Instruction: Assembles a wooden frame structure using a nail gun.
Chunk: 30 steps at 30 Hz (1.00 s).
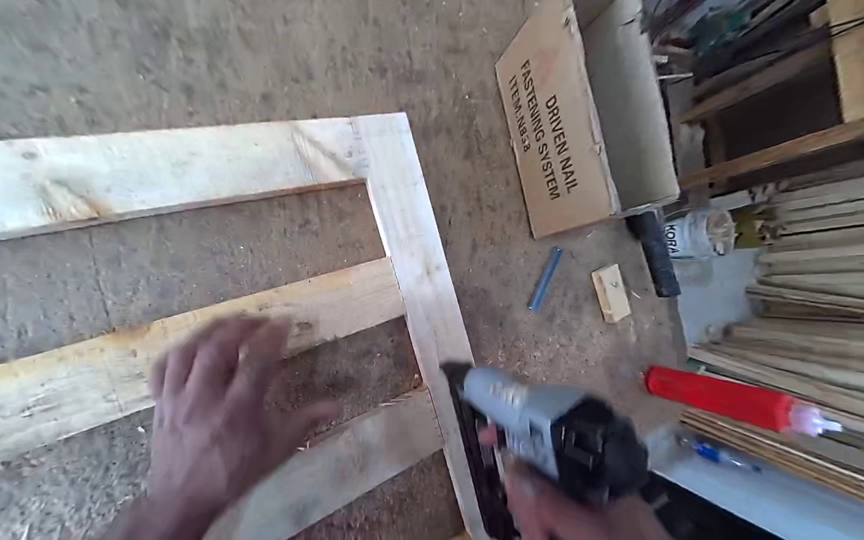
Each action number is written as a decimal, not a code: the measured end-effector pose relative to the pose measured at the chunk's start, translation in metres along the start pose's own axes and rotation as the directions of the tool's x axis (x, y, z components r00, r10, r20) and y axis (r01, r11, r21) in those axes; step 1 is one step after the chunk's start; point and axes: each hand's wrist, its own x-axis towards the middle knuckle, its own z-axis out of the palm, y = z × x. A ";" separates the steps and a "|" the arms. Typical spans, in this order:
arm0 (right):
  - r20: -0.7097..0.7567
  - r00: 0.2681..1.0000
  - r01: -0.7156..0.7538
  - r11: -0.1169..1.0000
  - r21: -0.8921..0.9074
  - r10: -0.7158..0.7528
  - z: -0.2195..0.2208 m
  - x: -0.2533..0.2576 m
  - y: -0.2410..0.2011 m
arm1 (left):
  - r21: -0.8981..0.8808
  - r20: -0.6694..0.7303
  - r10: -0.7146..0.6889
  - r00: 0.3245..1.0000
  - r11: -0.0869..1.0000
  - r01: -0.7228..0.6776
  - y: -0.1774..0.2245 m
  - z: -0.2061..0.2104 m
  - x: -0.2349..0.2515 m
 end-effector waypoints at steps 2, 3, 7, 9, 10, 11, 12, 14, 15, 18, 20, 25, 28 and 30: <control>0.042 0.999 0.015 1.000 0.006 -0.015 0.000 0.041 -0.035 | 0.111 0.095 -0.050 0.994 0.993 0.039 -0.022 0.005 0.035; 0.058 0.998 -0.013 1.000 -0.007 0.013 0.002 0.059 -0.050 | 0.153 0.141 -0.075 0.987 0.987 0.053 -0.030 0.010 0.043; 0.069 0.991 -0.112 0.992 -0.064 0.116 0.016 0.107 -0.073 | 0.240 0.144 -0.025 0.989 0.971 -0.010 -0.045 0.027 0.041; 0.044 0.991 -0.125 0.991 -0.051 0.127 0.021 0.115 -0.073 | 0.223 0.117 -0.009 0.993 0.975 -0.018 -0.046 0.029 0.040; 0.034 0.992 -0.124 0.992 -0.038 0.125 0.022 0.118 -0.073 | 0.217 0.107 -0.001 0.994 0.976 -0.022 -0.047 0.029 0.041; 0.030 0.992 -0.121 0.992 -0.031 0.121 0.023 0.120 -0.072 | 0.211 0.101 0.005 0.995 0.977 -0.027 -0.046 0.029 0.041; 0.029 0.992 -0.120 0.992 -0.027 0.121 0.024 0.121 -0.071 | 0.201 0.101 0.009 0.995 0.979 -0.029 -0.046 0.028 0.041; 0.020 0.993 -0.116 0.993 -0.021 0.116 0.026 0.123 -0.070 | 0.185 0.102 0.009 0.995 0.982 -0.028 -0.047 0.027 0.041; 0.009 0.994 -0.108 0.994 -0.016 0.108 0.027 0.125 -0.070 | 0.180 0.097 0.009 0.995 0.983 -0.027 -0.047 0.027 0.041; -0.005 0.997 -0.081 0.997 0.007 0.081 0.023 0.127 -0.070 | 0.165 0.088 -0.011 0.996 0.986 -0.004 -0.047 0.028 0.042; -0.004 0.996 -0.084 0.996 0.020 0.084 0.021 0.129 -0.068 | 0.154 0.088 -0.022 0.996 0.988 0.008 -0.046 0.028 0.040; 0.023 0.998 -0.066 0.997 0.039 0.066 0.023 0.133 -0.068 | 0.145 0.086 0.006 0.996 0.989 -0.018 -0.049 0.027 0.042; 0.029 0.998 -0.057 0.998 0.020 0.056 0.024 0.132 -0.067 | 0.135 0.111 0.010 0.994 0.991 -0.025 -0.049 0.025 0.044; 0.015 0.998 -0.054 0.999 0.007 0.054 0.025 0.132 -0.067 | 0.133 0.116 0.016 0.993 0.991 -0.032 -0.049 0.025 0.045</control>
